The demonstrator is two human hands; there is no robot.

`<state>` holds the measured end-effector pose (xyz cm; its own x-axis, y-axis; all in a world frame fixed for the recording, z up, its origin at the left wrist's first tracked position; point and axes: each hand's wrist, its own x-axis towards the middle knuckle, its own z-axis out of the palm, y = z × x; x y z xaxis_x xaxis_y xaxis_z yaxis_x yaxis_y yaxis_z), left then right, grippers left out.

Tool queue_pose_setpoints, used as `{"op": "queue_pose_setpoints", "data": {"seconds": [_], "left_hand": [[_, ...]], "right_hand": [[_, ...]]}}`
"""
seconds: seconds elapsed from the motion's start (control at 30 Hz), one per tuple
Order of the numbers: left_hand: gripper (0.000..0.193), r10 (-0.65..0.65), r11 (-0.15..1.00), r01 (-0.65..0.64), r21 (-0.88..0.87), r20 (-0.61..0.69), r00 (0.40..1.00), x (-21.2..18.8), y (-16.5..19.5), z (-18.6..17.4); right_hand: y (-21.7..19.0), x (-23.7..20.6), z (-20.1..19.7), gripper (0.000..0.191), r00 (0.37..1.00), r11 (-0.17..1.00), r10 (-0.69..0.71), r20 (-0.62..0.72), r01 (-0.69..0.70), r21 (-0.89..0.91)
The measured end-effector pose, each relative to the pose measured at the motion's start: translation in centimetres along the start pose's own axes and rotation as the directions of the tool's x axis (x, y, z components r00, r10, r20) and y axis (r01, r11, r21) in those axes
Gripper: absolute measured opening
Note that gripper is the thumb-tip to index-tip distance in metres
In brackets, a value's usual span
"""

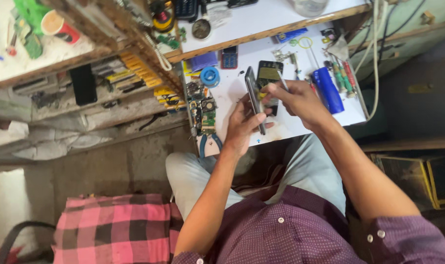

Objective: The person sits at a repair bench and pries open the back cover of a smartphone using a thin metal pry tool, working around the edges. They separate the cover from the body, set the phone down, and use a red screwdriver to unscrew components from the exposed interior.

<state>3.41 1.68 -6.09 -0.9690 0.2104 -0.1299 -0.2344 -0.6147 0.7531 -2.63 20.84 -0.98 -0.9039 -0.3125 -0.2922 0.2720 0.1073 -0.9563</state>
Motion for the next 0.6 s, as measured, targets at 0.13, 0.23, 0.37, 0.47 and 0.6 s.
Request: {"op": "queue_pose_setpoints", "data": {"seconds": [0.13,0.23,0.37,0.47,0.6], "left_hand": [[0.064,0.013,0.988,-0.01,-0.153,0.02,1.0,0.0,-1.1,-0.1],[0.066,0.011,0.994,-0.014,-0.112,-0.024,1.0,0.1,-1.9,-0.3],[0.071,0.003,0.998,-0.011,-0.065,-0.126,0.992,0.3,-2.9,-0.4],[0.077,0.035,0.999,-0.036,-0.004,-0.163,0.986,0.1,-3.2,-0.3],[0.085,0.06,0.997,-0.052,0.048,-0.18,0.982,-0.2,-2.9,0.1]], "right_hand": [[-0.5,-2.4,1.1,0.036,0.975,0.956,-0.222,-0.026,0.212,-0.202],[-0.8,-3.7,1.6,0.038,0.95,0.916,-0.309,0.046,0.311,-0.255],[-1.1,-5.1,2.8,0.046,0.986,0.9,-0.162,-0.034,0.134,-0.416],[-1.3,-5.6,3.4,0.048,0.983,0.849,-0.169,-0.075,0.107,-0.517],[-0.7,-5.7,3.4,0.048,0.986,0.836,-0.143,-0.082,0.076,-0.544]]}}
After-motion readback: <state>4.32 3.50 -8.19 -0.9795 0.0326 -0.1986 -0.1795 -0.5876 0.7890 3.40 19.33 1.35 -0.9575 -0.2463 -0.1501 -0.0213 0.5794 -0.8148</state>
